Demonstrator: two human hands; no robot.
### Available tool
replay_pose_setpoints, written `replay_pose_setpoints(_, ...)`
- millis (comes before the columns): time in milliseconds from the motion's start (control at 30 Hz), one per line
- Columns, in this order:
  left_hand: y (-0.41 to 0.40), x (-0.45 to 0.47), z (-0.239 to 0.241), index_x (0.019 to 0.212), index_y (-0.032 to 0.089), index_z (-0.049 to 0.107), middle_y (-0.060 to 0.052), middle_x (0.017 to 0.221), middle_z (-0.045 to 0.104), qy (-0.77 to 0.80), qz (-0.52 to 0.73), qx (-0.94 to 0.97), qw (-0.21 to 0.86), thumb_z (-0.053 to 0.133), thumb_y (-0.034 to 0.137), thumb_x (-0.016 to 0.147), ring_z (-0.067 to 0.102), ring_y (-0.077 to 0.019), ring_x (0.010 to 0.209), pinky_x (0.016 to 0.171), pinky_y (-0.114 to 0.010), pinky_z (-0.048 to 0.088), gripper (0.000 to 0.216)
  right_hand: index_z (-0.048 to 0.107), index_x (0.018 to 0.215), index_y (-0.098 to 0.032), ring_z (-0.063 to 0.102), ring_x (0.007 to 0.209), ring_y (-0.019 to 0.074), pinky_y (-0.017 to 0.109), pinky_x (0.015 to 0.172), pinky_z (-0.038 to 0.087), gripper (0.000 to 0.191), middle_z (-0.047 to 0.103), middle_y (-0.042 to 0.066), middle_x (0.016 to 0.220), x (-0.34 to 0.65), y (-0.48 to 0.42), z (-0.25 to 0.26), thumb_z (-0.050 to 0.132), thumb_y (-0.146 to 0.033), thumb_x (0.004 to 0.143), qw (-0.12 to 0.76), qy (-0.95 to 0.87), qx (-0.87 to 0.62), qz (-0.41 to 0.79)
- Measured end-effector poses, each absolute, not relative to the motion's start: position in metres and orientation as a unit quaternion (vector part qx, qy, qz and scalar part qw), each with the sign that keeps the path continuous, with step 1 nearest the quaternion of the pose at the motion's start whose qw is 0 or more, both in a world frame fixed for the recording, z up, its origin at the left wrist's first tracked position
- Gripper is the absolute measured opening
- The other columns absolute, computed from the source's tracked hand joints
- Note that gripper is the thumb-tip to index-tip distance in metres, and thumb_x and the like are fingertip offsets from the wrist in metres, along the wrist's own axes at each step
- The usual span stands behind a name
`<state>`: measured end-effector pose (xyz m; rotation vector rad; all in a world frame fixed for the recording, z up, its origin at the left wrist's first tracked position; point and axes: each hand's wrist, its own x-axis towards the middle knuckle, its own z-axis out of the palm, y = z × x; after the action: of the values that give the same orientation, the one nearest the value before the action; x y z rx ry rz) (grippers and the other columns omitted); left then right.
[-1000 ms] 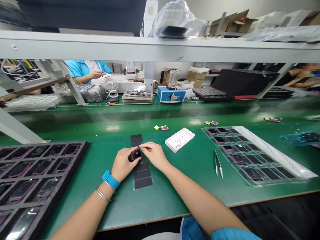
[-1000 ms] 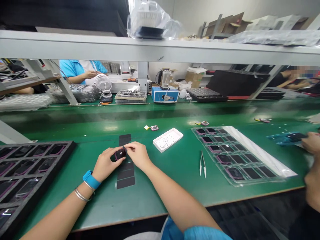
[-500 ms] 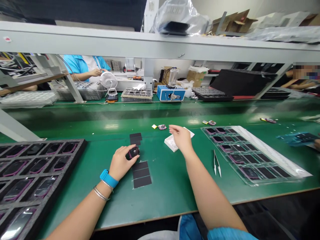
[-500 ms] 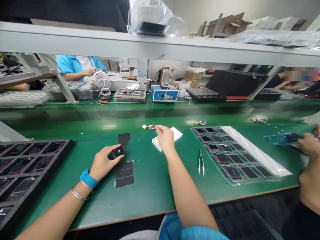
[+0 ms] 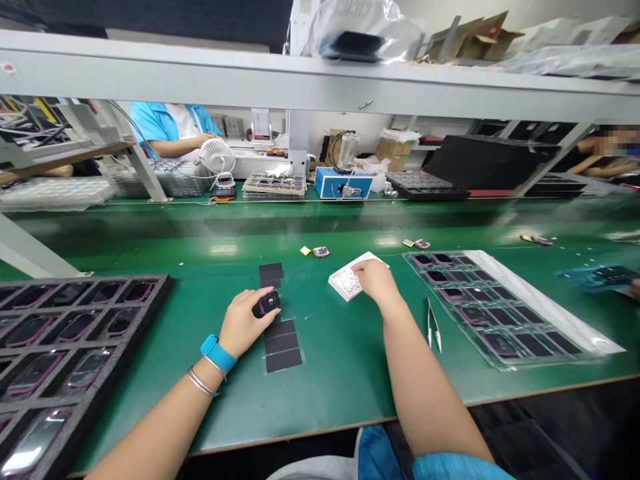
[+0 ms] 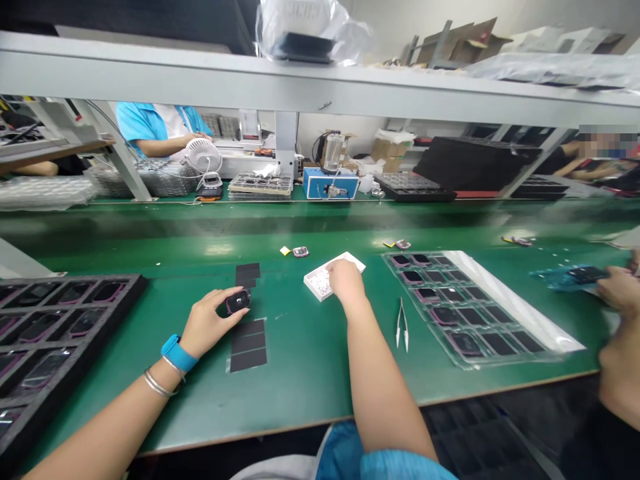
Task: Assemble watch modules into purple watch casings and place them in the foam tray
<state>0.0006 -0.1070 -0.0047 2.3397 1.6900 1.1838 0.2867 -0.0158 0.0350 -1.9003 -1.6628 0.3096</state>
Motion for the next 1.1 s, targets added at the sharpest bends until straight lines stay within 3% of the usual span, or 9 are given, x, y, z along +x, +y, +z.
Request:
replay_pose_setpoints(133,-0.107,0.000,-0.005,0.106,0.022,0.064,-0.004,0.084,0.069,0.540,0.383,0.749,0.008,0.067,0.034,0.075,0.064,-0.0201,0.076,0.073,-0.033,0.052,0.033,0.074,0.086,-0.018,0.064,0.092,0.0243,0.034,0.085,0.047,0.023,0.071,0.011,0.088,0.288,-0.014,0.037,0.055,-0.011,0.074,0.330,-0.622,-0.699,0.126)
replay_pose_setpoints(233,-0.108,0.002,-0.004,0.106,0.022,0.064,-0.003,0.083,0.069,0.536,0.393,0.747,0.001,0.067,0.034,0.075,0.063,-0.0198,0.075,0.073,-0.033,0.052,0.033,0.071,0.099,-0.018,0.065,0.094,0.0212,0.033,0.084,0.050,0.027,0.070,0.009,0.100,0.265,-0.021,0.037,0.055,-0.014,0.077,0.357,-0.636,-0.662,0.174)
replay_pose_setpoints(300,-0.109,0.003,-0.004,0.107,0.022,0.064,-0.003,0.083,0.069,0.528,0.400,0.749,-0.002,0.067,0.033,0.076,0.063,-0.0194,0.076,0.074,-0.032,0.051,0.033,0.066,0.108,-0.021,0.066,0.090,0.0175,0.029,0.079,0.053,0.033,0.069,0.007,0.106,0.237,-0.031,0.032,0.061,-0.020,0.075,0.371,-0.659,-0.592,0.277)
replay_pose_setpoints(367,-0.109,0.005,-0.003,0.109,0.022,0.063,-0.004,0.086,0.070,0.518,0.408,0.752,-0.004,0.067,0.032,0.076,0.063,-0.0195,0.078,0.076,-0.033,0.051,0.034,0.061,0.116,-0.020,0.066,0.093,0.0187,0.031,0.079,0.055,0.048,0.064,0.009,0.116,0.205,-0.046,0.023,0.069,-0.024,0.069,0.386,-0.651,-0.444,0.480)
replay_pose_setpoints(433,-0.109,0.005,-0.004,0.110,0.021,0.063,-0.005,0.089,0.070,0.511,0.412,0.755,-0.006,0.065,0.029,0.077,0.063,-0.0198,0.080,0.076,-0.033,0.051,0.033,0.062,0.113,-0.020,0.067,0.092,0.0199,0.033,0.079,0.056,0.049,0.064,0.009,0.115,0.178,-0.061,0.015,0.072,-0.022,0.065,0.390,-0.627,-0.370,0.564)
replay_pose_setpoints(633,-0.107,0.003,-0.007,0.109,0.021,0.063,-0.006,0.090,0.071,0.504,0.402,0.764,-0.011,0.062,0.021,0.076,0.063,-0.0203,0.081,0.078,-0.034,0.051,0.033,0.066,0.099,-0.018,0.068,0.080,0.0177,0.031,0.075,0.057,0.031,0.070,0.005,0.095,0.150,-0.080,0.007,0.062,-0.015,0.068,0.440,-0.632,-0.419,0.482)
replay_pose_setpoints(833,-0.108,0.006,-0.010,0.109,0.021,0.064,-0.005,0.091,0.072,0.491,0.398,0.774,-0.040,0.061,0.021,0.077,0.064,-0.0215,0.086,0.083,-0.036,0.051,0.033,0.068,0.095,-0.017,0.068,0.068,0.0168,0.027,0.067,0.058,0.032,0.071,0.002,0.077,0.152,-0.079,-0.001,0.057,-0.011,0.066,0.455,-0.651,-0.432,0.426)
replay_pose_setpoints(933,-0.109,0.008,-0.011,0.108,0.018,0.064,-0.006,0.090,0.072,0.484,0.409,0.771,-0.065,0.063,0.024,0.077,0.064,-0.0221,0.086,0.081,-0.036,0.052,0.032,0.069,0.091,-0.017,0.069,0.072,0.0167,0.027,0.071,0.058,0.032,0.072,0.003,0.080,0.154,-0.079,-0.002,0.052,-0.008,0.066,0.460,-0.659,-0.439,0.402)
replay_pose_setpoints(1100,-0.109,0.007,-0.010,0.108,0.017,0.064,-0.007,0.091,0.073,0.480,0.405,0.775,-0.071,0.061,0.018,0.076,0.065,-0.0222,0.086,0.083,-0.037,0.053,0.032,0.068,0.102,-0.014,0.070,0.075,0.0184,0.030,0.074,0.058,0.037,0.072,0.007,0.088,0.154,-0.079,0.001,0.062,-0.017,0.065,0.440,-0.638,-0.426,0.467)
